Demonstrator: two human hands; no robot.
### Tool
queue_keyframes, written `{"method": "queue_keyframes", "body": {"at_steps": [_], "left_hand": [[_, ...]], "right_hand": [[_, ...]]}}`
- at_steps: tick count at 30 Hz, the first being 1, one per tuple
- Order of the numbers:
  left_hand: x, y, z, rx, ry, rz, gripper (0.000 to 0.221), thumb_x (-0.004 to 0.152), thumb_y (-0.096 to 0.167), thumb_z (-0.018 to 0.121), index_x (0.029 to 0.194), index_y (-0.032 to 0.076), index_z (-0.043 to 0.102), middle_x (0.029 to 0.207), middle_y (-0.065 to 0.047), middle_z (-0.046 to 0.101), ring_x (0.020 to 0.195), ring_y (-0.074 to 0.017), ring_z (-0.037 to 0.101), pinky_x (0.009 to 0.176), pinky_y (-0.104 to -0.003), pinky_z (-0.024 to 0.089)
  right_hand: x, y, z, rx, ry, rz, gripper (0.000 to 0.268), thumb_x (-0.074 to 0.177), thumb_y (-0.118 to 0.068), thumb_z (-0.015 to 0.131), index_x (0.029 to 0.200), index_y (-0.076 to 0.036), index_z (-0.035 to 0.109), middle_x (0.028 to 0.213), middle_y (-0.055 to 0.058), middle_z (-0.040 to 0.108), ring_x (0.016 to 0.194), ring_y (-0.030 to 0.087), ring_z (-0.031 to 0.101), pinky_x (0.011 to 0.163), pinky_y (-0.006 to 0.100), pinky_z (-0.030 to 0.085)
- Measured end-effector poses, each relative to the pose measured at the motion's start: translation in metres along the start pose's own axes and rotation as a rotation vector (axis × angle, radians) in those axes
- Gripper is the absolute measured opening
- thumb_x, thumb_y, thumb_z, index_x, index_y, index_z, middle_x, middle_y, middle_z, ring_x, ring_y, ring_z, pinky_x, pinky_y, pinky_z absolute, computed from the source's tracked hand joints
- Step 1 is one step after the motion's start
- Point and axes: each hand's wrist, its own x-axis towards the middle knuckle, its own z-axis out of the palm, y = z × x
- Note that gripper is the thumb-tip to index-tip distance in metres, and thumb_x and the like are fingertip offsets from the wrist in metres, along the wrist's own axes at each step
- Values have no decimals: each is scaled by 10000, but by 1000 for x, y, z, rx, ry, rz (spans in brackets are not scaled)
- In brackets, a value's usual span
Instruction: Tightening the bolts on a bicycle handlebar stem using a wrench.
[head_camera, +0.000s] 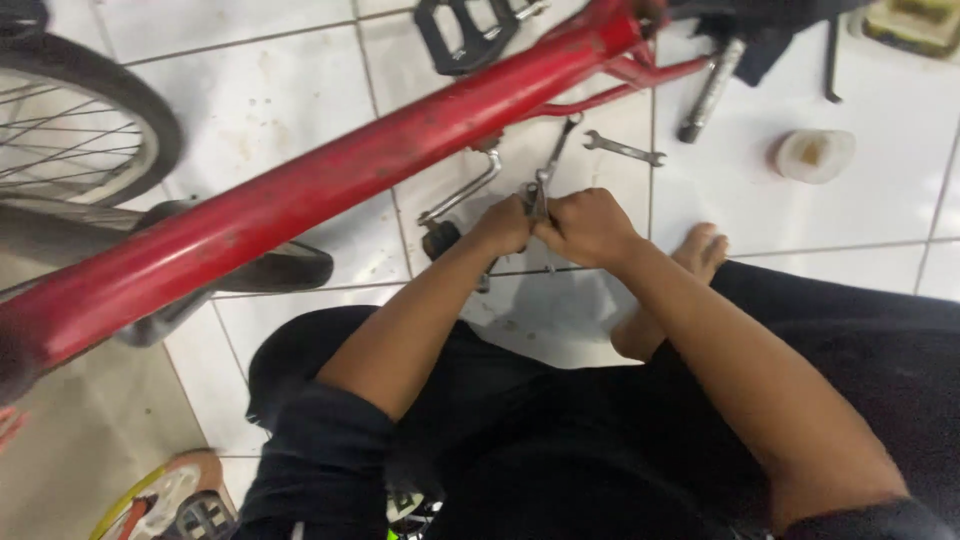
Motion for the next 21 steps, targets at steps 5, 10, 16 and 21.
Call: {"method": "queue_keyframes", "body": {"at_steps": [5,10,16,21], "left_hand": [[-28,-20,-29,122,-17,133,590,834,65,696,1343,-118,462,1134,-280,645,1112,-465,638,903,-530,549],[-93,-23,-84,181,-35,175,402,883,177,655,1169,-40,473,1021,-209,623,997,-392,608,828,-488,507],[-222,14,-147,208,12,232,281,943,309,603,960,55,484,886,-124,594,858,-304,571,738,-439,456],[-336,38,-166,230,6,266,356,993,418,556,786,135,491,774,-53,569,743,-232,539,663,-399,412]], "right_hand": [[5,-46,-22,121,376,-513,365,926,-366,506,622,-176,432,503,41,418,455,290,518,456,394,449],[-1,-183,-119,478,376,-866,335,974,-291,475,657,-185,494,535,-6,439,442,279,485,436,407,451],[-1,-296,-239,478,45,-1002,466,1040,-269,378,606,-123,460,506,65,447,450,329,488,402,401,443],[13,-321,-276,43,-101,-893,501,1053,-391,316,783,-156,668,547,-16,597,407,149,564,375,296,401]]}}
